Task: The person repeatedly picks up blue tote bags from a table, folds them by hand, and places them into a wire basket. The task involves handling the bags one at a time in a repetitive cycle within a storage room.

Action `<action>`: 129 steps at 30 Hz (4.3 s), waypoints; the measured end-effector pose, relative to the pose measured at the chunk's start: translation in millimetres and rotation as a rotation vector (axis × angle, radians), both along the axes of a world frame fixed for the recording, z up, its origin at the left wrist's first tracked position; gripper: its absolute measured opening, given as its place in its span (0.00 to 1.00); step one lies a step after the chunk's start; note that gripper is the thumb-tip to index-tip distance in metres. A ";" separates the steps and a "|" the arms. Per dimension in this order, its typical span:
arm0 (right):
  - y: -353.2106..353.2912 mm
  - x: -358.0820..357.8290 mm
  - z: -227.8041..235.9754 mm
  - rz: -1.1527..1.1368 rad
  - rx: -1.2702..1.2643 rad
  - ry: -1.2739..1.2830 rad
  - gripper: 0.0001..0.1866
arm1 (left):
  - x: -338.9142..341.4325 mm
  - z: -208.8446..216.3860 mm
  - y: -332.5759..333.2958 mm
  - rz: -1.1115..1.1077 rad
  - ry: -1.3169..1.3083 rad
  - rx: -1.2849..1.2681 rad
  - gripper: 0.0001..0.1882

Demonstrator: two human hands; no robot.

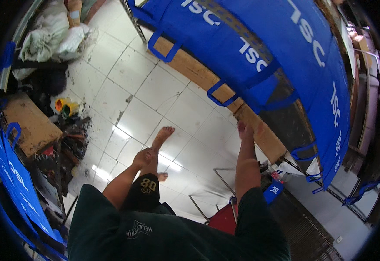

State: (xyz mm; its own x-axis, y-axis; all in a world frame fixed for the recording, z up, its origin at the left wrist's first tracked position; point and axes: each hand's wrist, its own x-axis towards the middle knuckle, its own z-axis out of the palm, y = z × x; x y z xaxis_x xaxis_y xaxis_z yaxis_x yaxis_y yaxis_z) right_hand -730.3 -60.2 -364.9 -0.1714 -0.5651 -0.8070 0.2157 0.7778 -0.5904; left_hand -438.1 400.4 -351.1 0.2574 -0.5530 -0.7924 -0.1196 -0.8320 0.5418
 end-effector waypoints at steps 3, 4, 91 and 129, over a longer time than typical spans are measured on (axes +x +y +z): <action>-43.4 21.5 -13.6 -0.013 -0.009 0.050 0.15 | -2.9 -5.1 7.8 0.046 -0.038 0.091 0.23; -52.1 31.0 -16.1 -0.021 -0.008 0.098 0.15 | -7.4 -12.5 17.9 0.080 -0.036 0.114 0.23; 676.1 -160.9 657.0 -0.151 -1.074 -0.341 0.30 | -481.6 713.7 1.0 -0.813 0.084 -1.917 0.18; 531.0 -400.3 475.0 0.594 -0.383 0.860 0.23 | -229.0 398.6 -5.5 -0.404 0.505 -0.332 0.22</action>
